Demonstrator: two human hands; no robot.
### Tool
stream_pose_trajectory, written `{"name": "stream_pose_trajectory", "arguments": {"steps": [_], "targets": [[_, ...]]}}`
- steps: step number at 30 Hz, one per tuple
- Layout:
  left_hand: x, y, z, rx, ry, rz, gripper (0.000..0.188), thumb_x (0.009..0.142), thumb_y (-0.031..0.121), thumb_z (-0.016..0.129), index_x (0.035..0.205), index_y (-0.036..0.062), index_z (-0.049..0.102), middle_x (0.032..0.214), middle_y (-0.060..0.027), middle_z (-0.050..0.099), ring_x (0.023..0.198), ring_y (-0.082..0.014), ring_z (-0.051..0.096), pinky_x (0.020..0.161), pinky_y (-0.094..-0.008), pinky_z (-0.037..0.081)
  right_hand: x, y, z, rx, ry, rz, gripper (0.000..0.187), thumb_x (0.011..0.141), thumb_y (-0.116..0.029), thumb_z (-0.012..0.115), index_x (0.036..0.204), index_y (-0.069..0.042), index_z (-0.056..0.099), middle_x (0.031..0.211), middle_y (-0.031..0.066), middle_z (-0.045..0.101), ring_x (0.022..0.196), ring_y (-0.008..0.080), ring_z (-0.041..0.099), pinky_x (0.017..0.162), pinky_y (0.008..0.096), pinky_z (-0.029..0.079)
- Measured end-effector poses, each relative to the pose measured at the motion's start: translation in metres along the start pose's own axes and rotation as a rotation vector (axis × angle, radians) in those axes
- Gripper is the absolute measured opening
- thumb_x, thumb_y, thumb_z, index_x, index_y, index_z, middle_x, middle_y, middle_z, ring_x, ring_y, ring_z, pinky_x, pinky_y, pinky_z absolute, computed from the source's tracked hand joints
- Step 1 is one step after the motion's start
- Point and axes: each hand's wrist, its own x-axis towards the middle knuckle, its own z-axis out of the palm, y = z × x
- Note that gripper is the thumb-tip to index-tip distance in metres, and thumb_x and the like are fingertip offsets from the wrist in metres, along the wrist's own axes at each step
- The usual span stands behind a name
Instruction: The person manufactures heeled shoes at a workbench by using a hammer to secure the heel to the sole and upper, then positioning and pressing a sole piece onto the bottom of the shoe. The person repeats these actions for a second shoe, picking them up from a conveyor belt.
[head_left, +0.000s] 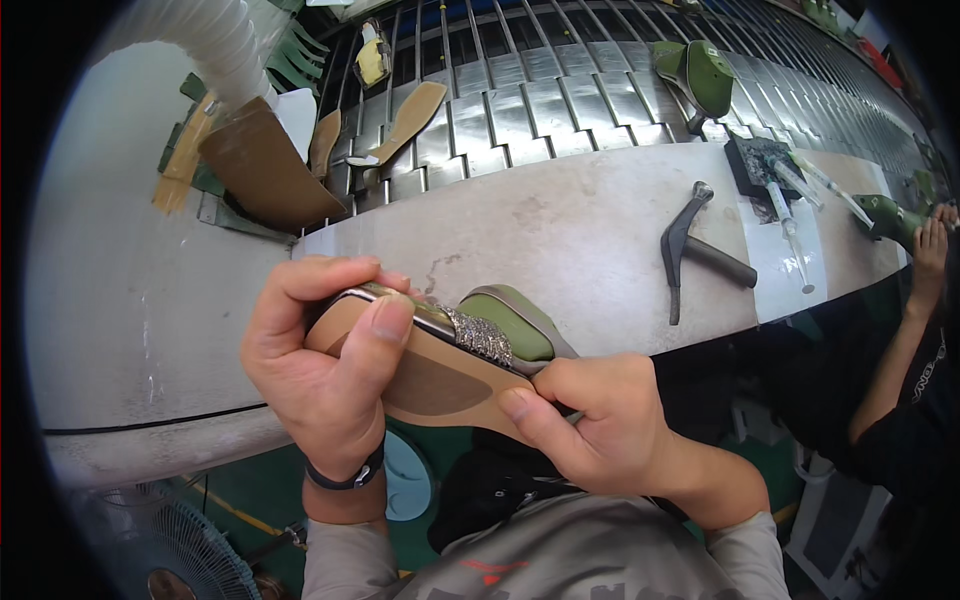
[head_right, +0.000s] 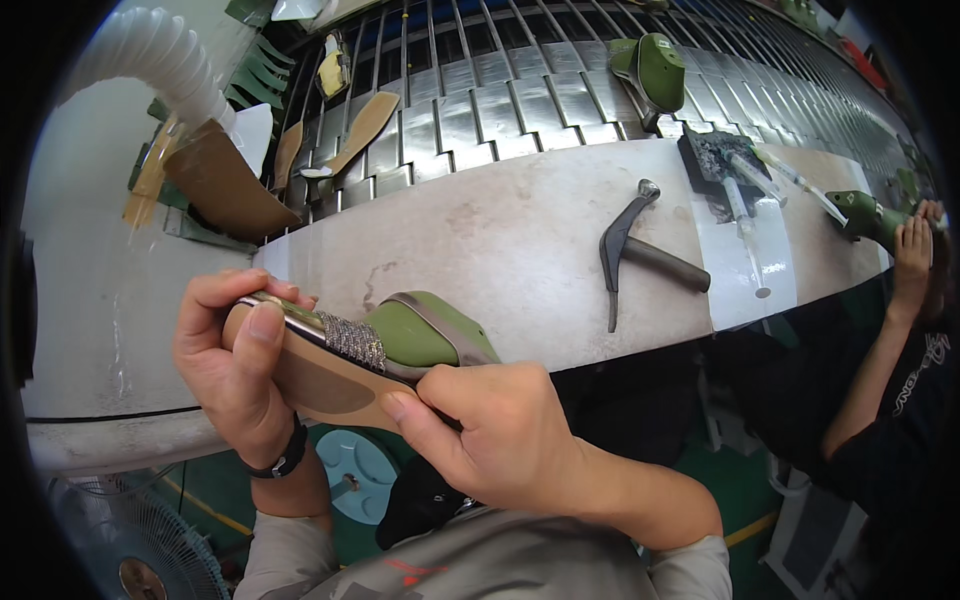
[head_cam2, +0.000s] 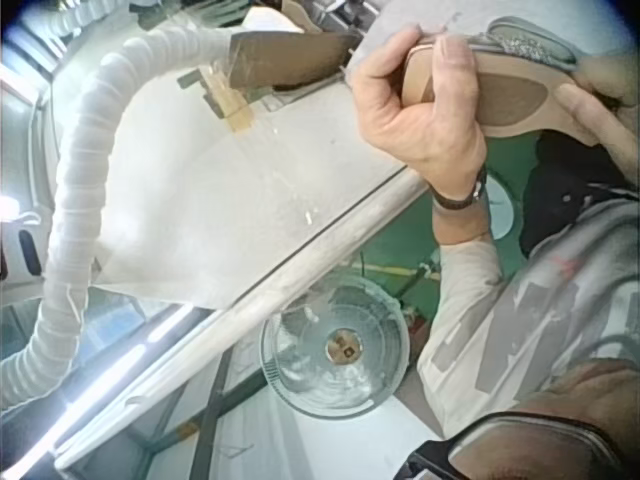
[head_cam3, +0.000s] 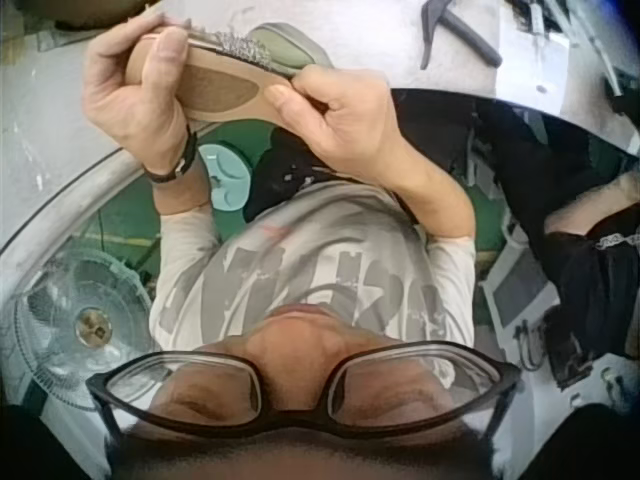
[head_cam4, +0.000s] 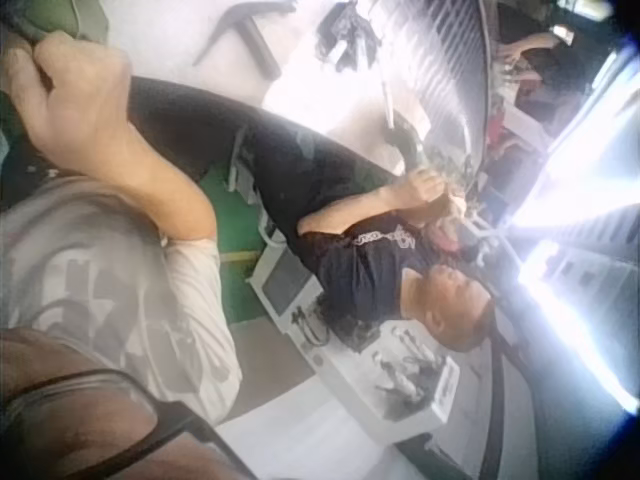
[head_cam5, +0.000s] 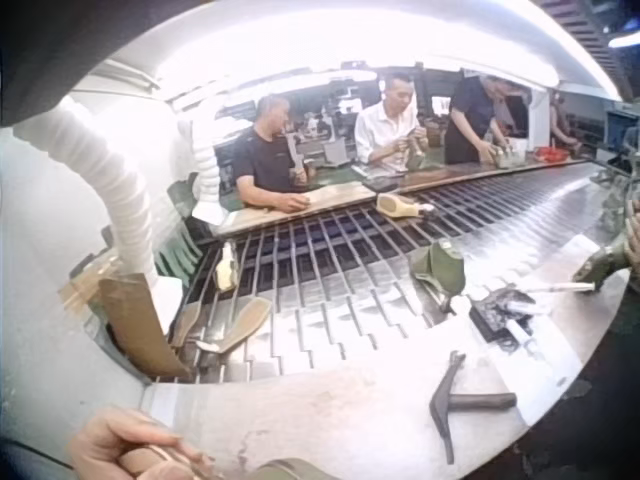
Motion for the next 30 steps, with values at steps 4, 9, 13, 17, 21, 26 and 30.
{"name": "stream_pose_trajectory", "arguments": {"steps": [4,9,13,17,21,26,30], "targets": [[0.012,0.009,0.006,0.092,-0.024,-0.016,0.025,0.089,0.003,0.08,0.11,-0.0021,0.068,0.1,-0.0109,0.074,0.089,-0.0151,0.071,0.083,-0.0279,0.057,0.011,-0.015,-0.016,0.027,-0.067,0.162,0.032,0.092,-0.016,0.081,0.069,-0.003,0.064,0.06,0.0129,0.058,0.048,0.0301,0.058,0.046,0.0407,0.044],[0.033,0.022,0.028,0.135,-0.433,0.136,0.031,0.092,0.015,0.078,0.114,-0.0031,0.066,0.113,-0.0149,0.069,0.104,-0.0211,0.067,0.095,-0.0347,0.053,0.041,-0.042,-0.052,-0.48,0.078,-0.263,0.05,0.07,-0.022,0.096,0.107,-0.001,0.069,0.077,0.0065,0.066,0.068,0.0175,0.065,0.065,0.0293,0.051],[0.035,-0.025,0.06,-0.276,-0.433,0.116,0.06,0.104,0.055,0.06,0.128,-0.0001,0.061,0.15,-0.0229,0.053,0.137,-0.0272,0.053,0.119,-0.0477,0.035,0.047,-0.057,-0.096,-0.229,-0.144,0.221,0.051,0.087,-0.023,0.082,0.127,0.004,0.065,0.093,0.0081,0.073,0.085,0.0105,0.068,0.077,0.0265,0.053],[0.038,-0.087,0.036,-0.518,-0.308,-0.554,0.062,0.114,0.055,0.035,0.129,0.0031,0.065,0.134,-0.0167,0.071,0.132,-0.025,0.061,0.116,-0.0462,0.04,0.03,-0.016,-0.127,0.252,0.165,0.325,0.038,0.103,-0.023,0.065,0.128,0.006,0.062,0.105,0.0147,0.075,0.092,0.0201,0.076,0.077,0.0307,0.06],[0.003,-0.128,0.044,-0.722,-0.091,-0.694,0.062,0.115,0.053,0.034,0.122,0.0025,0.07,0.123,-0.0104,0.074,0.117,-0.0187,0.066,0.103,-0.0341,0.046,-0.047,0.024,-0.082,0.671,0.49,0.466,0.041,0.104,-0.019,0.063,0.137,0.003,0.052,0.121,0.017,0.071,0.106,0.0231,0.073,0.086,0.0357,0.061],[0.034,-0.146,0.018,-0.304,-0.044,-0.328,0.072,0.115,0.058,0.027,0.109,-0.0001,0.069,0.1,-0.0138,0.074,0.091,-0.0155,0.069,0.083,-0.0318,0.056,-0.082,0.046,-0.019,0.527,0.231,0.533,0.044,0.096,-0.009,0.075,0.133,0.001,0.053,0.108,0.0123,0.073,0.096,0.0214,0.072,0.084,0.0345,0.058],[0.056,-0.149,0.007,-0.251,-0.291,-0.028,0.075,0.115,0.058,0.031,0.097,-0.0015,0.075,0.088,-0.0076,0.073,0.082,-0.0134,0.068,0.079,-0.0283,0.054,-0.031,0.028,-0.032,-0.581,0.055,-0.064,0.031,0.083,-0.001,0.083,0.111,0.001,0.072,0.094,0.0139,0.074,0.078,0.0253,0.071,0.069,0.033,0.056]]}}
